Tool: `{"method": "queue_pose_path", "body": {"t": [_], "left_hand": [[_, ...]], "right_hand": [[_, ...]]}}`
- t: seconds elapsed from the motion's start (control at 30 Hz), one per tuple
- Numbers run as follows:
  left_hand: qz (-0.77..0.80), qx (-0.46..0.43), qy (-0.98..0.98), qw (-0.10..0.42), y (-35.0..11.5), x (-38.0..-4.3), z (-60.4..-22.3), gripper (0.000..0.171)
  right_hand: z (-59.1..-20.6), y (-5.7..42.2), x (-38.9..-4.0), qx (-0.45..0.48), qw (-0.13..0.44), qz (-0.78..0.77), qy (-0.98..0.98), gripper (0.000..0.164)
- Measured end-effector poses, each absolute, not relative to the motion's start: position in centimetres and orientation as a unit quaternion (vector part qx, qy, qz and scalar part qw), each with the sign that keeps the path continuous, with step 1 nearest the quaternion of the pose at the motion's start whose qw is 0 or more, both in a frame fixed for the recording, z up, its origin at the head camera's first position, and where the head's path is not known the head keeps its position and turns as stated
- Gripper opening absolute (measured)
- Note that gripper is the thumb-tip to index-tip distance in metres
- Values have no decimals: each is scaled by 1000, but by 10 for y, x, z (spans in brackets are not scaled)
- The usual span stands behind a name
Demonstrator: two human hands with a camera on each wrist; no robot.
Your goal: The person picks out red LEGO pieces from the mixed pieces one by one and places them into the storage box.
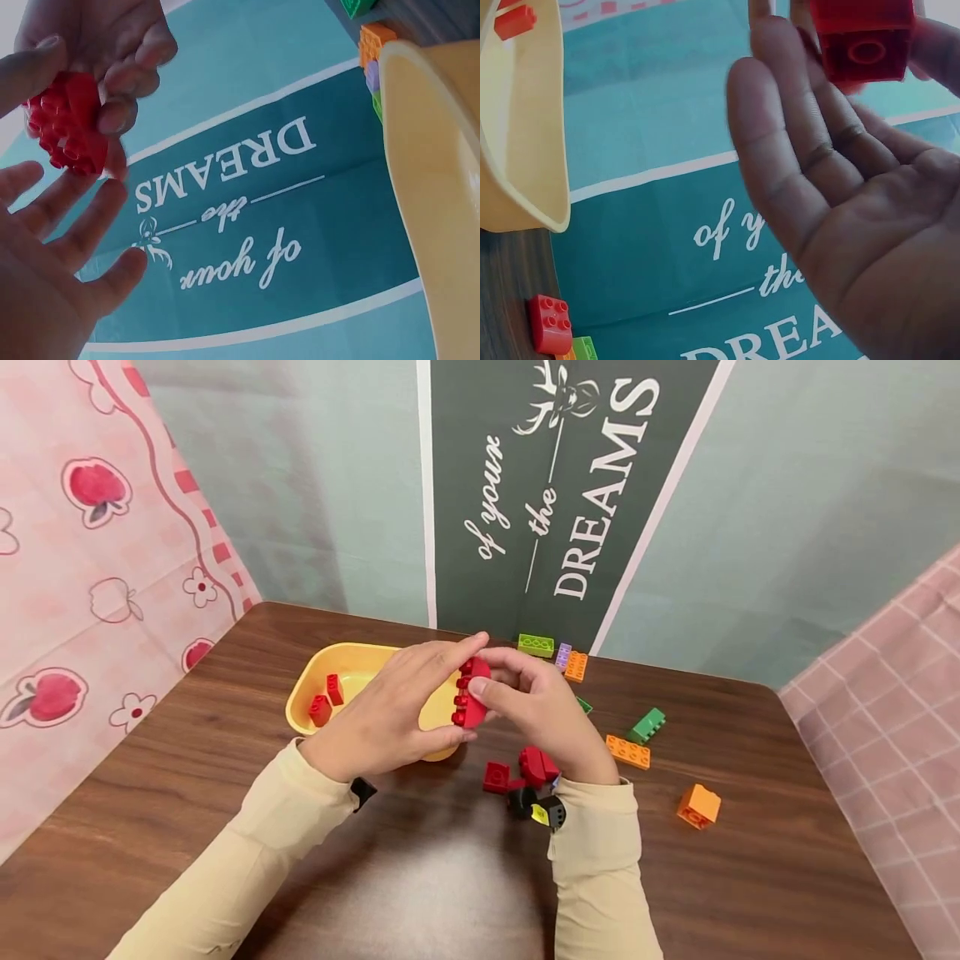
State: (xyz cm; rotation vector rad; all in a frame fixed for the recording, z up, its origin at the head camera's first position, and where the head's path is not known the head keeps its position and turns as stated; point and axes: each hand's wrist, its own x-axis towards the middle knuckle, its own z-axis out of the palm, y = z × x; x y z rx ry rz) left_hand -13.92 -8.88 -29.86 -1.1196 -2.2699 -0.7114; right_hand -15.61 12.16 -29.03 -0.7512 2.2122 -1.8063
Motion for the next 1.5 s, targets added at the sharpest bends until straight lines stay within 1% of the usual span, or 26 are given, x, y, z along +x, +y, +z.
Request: {"method": "queue_pose_path", "body": {"t": [0.07,0.13,0.2,0.27,0.33,0.4,0.47,0.53,0.63,0.73,0.83,0.97,1.07,1.2,1.37,1.43,1.5], "left_hand": [[-259,-415,-833,258,-91,-142,-299,87],[-258,-406,-836,263,-99,-149,-297,85],[-260,-372,-852,262,-116,-158,-294,81],[-262,-310,-879,251,-140,-167,-291,78],[-259,-232,-912,216,-167,-175,-290,76],[-246,-162,-940,171,-187,-182,-295,73],[-219,-118,-961,121,-196,-188,-304,74],[-196,-106,-972,73,-195,-193,-314,74],[-159,-124,-979,25,-181,-201,-330,71],[-114,-143,-983,3,-165,-206,-344,63],[-79,-136,-987,-18,-158,-208,-355,58],[-75,-106,-990,-55,-163,-209,-364,60],[-77,-86,-990,-81,-170,-208,-367,59],[-71,-68,-989,-107,-178,-207,-369,49],[-66,-59,-989,-120,-183,-205,-370,50],[-68,-59,-988,-122,-184,-204,-369,52],[-69,-60,-988,-125,-184,-204,-369,53]], "right_hand": [[-291,122,-155,-250,106,-610,744,44],[-292,122,-156,-244,105,-604,752,47],[-292,123,-156,-235,94,-586,770,47],[-291,126,-157,-226,76,-560,794,47],[-291,130,-157,-213,68,-539,812,47],[-291,133,-157,-205,64,-525,823,47],[-291,137,-157,-201,64,-516,830,45],[-293,139,-156,-198,67,-507,836,43],[-295,141,-157,-198,72,-495,843,41],[-296,141,-157,-198,77,-485,849,41],[-295,142,-157,-195,73,-466,860,41],[-296,144,-161,-184,73,-415,888,39],[-300,144,-167,-183,101,-341,917,36],[-310,140,-175,-188,165,-239,938,28],[-322,132,-181,-156,239,-183,941,20],[-326,126,-181,-142,260,-170,940,18],[-330,118,-180,-140,266,-152,942,17]]}}
